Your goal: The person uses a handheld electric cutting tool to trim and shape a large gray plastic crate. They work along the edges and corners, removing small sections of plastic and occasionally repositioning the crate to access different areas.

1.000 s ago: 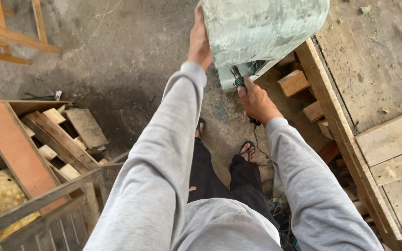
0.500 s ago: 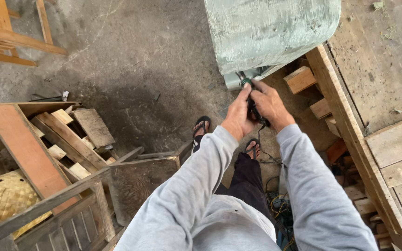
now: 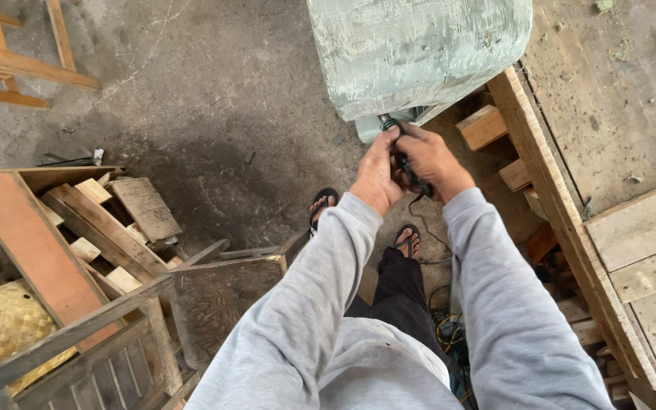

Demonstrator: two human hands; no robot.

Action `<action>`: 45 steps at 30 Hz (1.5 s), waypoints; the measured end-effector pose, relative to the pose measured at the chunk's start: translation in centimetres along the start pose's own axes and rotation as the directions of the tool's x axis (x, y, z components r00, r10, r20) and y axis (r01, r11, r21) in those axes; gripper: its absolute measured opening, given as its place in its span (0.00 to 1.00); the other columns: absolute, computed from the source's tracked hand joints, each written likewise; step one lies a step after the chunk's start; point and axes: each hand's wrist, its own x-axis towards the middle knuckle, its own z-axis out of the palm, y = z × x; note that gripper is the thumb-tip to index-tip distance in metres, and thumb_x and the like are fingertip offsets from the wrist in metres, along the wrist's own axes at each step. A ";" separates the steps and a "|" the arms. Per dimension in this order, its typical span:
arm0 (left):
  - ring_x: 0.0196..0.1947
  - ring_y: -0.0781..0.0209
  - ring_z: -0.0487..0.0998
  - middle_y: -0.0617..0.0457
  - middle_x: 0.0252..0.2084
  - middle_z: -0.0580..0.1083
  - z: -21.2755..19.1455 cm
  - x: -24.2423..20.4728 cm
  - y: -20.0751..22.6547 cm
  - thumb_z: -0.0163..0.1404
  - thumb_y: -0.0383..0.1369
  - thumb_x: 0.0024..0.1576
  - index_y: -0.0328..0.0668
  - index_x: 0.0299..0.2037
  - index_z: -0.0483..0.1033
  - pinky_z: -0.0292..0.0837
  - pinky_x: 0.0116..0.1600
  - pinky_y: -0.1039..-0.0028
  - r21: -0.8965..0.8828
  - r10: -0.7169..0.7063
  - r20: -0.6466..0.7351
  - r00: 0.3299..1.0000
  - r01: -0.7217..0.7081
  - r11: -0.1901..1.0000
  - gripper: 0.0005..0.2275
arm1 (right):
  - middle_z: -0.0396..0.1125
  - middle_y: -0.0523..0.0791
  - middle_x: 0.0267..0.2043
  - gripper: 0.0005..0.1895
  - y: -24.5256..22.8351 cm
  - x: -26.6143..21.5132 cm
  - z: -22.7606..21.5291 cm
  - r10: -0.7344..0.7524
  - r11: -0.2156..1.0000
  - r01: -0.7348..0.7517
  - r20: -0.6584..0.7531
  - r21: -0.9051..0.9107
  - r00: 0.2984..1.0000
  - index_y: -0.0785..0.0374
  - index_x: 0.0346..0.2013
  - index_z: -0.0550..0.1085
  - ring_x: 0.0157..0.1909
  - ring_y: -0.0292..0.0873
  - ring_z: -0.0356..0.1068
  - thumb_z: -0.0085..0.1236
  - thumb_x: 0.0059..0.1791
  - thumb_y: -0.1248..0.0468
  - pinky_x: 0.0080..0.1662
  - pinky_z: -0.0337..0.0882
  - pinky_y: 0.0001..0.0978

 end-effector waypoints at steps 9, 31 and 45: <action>0.46 0.50 0.76 0.47 0.46 0.75 1.0 -1.0 -0.6 0.51 0.43 0.59 0.42 0.50 0.73 0.73 0.51 0.54 -0.064 0.075 0.051 0.996 -0.072 0.995 0.16 | 0.76 0.55 0.47 0.29 -0.1 0.0 -0.2 -0.232 0.911 0.200 -0.048 -0.360 0.971 0.63 0.67 0.67 0.47 0.47 0.74 0.52 0.51 0.60 0.49 0.73 0.38; 0.34 0.59 0.75 0.55 0.35 0.75 -2.9 -3.6 -1.6 0.52 0.43 0.59 0.47 0.41 0.76 0.71 0.35 0.65 0.091 0.090 0.015 0.996 -0.091 0.992 0.10 | 0.69 0.63 0.56 0.32 0.2 -4.2 2.4 -0.199 0.853 0.129 -0.088 -0.505 0.976 0.62 0.70 0.61 0.58 0.57 0.72 0.49 0.52 0.58 0.56 0.70 0.42; 0.42 0.54 0.75 0.49 0.43 0.73 -4.0 -7.6 5.6 0.52 0.47 0.64 0.36 0.47 0.73 0.72 0.43 0.61 0.297 0.170 -0.032 0.985 -0.153 0.942 0.19 | 0.74 0.53 0.37 0.35 -1.9 -3.5 7.6 -0.051 0.972 -0.002 -0.221 -0.234 0.974 0.56 0.75 0.56 0.32 0.49 0.73 0.47 0.52 0.60 0.32 0.72 0.40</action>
